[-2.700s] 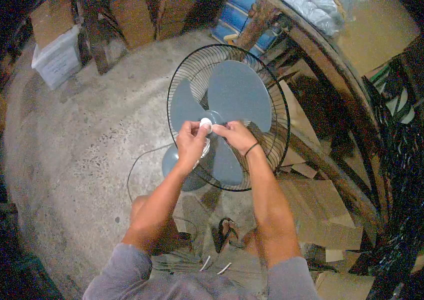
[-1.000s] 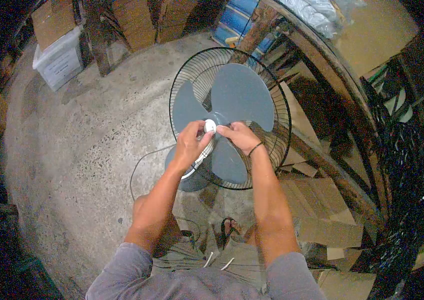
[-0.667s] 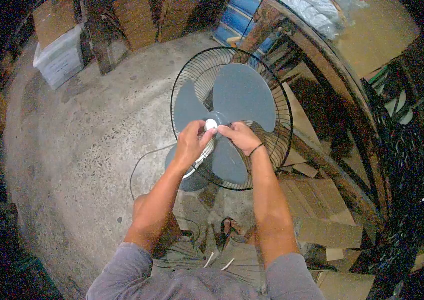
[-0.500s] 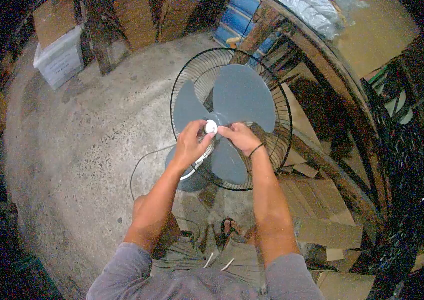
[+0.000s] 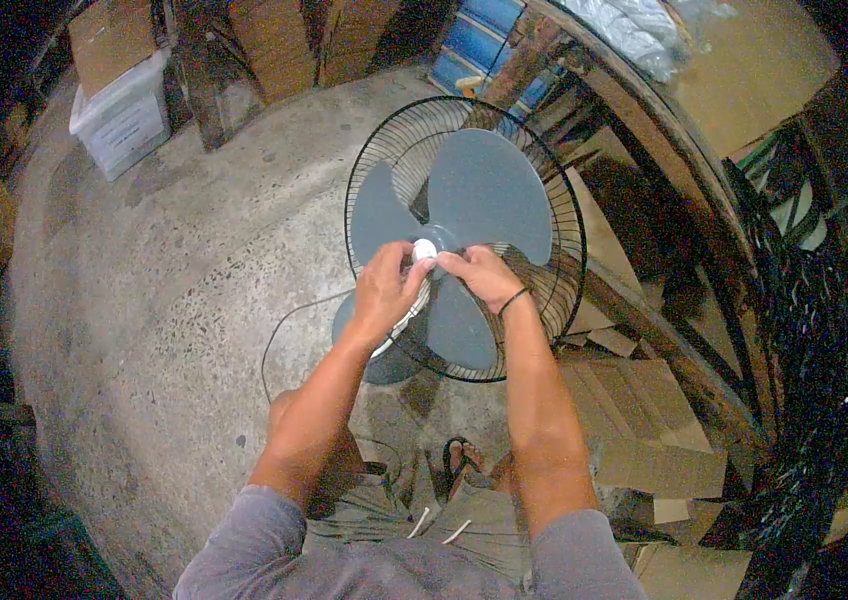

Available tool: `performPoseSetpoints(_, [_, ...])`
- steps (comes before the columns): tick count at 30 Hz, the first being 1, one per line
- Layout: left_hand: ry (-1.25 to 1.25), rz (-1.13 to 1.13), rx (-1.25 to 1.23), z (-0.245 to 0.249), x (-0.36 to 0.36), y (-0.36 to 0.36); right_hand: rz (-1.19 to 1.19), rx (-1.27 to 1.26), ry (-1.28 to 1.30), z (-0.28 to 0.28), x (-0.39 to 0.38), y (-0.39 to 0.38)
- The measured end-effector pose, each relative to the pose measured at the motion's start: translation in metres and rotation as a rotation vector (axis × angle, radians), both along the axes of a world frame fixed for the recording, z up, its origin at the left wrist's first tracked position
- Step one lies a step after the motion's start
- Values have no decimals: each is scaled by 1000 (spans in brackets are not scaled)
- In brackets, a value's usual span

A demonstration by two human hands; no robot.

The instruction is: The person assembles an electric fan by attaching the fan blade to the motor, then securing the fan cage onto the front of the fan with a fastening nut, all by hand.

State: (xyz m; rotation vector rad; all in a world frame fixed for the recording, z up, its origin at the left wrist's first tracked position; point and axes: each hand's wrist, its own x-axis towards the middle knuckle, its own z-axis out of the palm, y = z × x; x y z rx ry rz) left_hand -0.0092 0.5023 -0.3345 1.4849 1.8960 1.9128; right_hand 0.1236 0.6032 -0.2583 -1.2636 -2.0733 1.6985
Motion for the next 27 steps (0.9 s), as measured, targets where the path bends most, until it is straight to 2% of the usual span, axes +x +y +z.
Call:
performPoseSetpoints(16, [-54, 58, -108, 6, 9, 2, -15, 124, 20, -24, 7, 15])
performPoseSetpoints(27, [43, 73, -205, 12, 12, 3, -6, 78, -10, -4, 2, 3])
